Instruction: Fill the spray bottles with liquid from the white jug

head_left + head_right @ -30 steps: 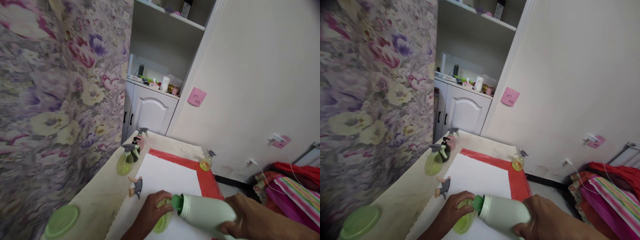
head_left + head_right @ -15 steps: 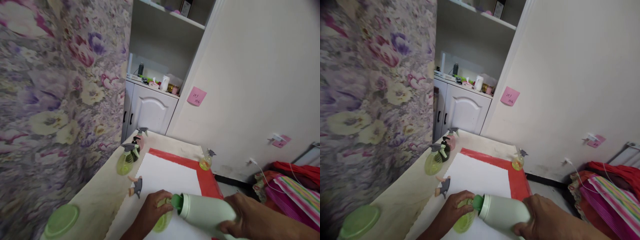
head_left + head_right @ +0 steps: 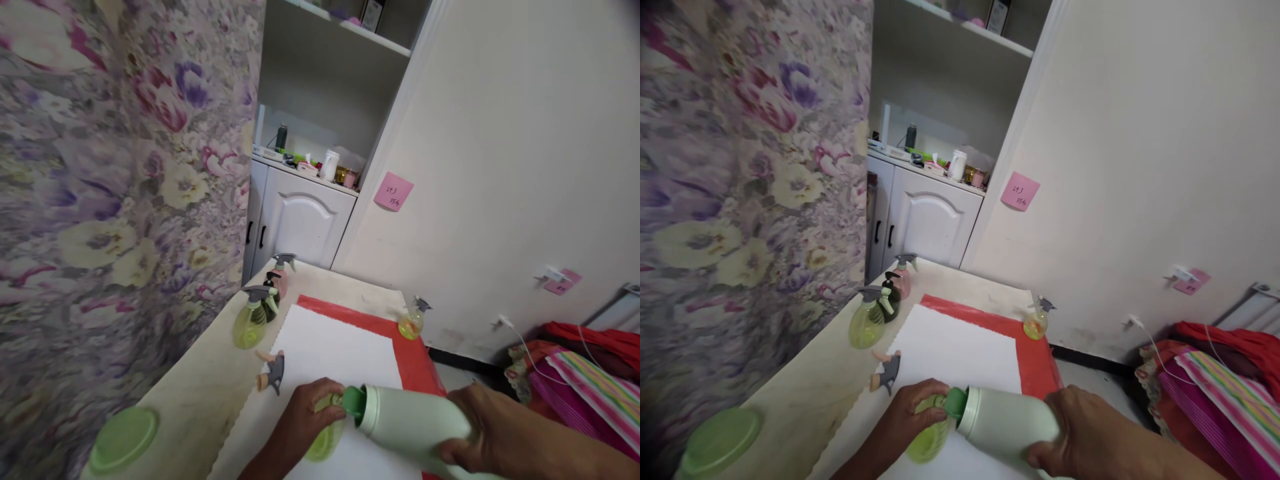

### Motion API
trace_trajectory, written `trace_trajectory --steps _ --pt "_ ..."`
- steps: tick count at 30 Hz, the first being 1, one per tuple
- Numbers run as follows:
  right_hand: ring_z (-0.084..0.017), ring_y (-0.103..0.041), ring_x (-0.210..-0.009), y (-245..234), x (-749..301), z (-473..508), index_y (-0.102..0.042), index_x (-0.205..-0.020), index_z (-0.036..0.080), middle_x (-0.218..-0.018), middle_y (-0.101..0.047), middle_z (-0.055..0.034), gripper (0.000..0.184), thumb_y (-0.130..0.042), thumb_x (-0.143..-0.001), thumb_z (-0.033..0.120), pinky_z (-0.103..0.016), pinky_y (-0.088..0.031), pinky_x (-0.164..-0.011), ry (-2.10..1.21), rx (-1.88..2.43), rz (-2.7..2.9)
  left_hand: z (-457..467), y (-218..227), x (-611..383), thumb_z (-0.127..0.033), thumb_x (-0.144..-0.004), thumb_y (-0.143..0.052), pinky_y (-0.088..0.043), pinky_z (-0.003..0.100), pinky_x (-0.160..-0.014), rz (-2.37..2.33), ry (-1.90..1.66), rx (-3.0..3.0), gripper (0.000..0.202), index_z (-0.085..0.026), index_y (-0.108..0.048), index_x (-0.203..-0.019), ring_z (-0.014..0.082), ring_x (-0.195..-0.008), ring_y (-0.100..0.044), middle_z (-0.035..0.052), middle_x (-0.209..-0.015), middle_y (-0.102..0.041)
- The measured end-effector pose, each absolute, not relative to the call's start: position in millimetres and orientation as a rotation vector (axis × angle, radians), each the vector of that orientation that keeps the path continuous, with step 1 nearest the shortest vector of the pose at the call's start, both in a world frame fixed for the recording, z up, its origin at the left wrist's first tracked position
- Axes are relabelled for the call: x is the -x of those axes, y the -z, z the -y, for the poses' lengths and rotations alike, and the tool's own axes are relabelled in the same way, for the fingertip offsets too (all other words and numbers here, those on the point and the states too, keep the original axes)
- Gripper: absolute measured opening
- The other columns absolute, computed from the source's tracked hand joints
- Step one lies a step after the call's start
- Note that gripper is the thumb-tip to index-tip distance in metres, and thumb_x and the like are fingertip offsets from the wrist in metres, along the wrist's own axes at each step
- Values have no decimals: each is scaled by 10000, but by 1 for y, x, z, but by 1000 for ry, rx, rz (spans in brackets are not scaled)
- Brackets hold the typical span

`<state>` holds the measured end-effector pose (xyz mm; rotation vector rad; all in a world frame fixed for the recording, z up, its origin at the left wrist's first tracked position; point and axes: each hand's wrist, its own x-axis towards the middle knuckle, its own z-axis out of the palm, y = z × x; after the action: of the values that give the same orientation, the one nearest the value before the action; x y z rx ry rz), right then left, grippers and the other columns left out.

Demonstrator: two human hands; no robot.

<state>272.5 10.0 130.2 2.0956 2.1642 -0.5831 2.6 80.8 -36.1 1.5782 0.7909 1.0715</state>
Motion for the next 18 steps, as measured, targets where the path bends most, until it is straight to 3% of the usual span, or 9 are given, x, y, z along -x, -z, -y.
trace_trajectory --steps 5,18 --pt "-233 -665 -802 -134 -271 -10 -693 -890 226 -905 -728 -52 386 -691 -662 538 -273 -466 -638 531 -2100 -2140 -82 38 -3 -202 -724 -700 -455 268 -820 -799 -1075 -1576 156 -200 -738 -875 209 -880 -658 15 -872 -739" --pt "-265 -653 -822 -134 -272 -11 -683 -906 217 -925 -717 -82 426 -684 -658 563 -296 -471 -625 484 -2082 -2144 -81 34 -4 -219 -720 -702 -452 278 -813 -802 -1067 -1562 159 -189 -738 -872 214 -868 -654 21 -857 -735"
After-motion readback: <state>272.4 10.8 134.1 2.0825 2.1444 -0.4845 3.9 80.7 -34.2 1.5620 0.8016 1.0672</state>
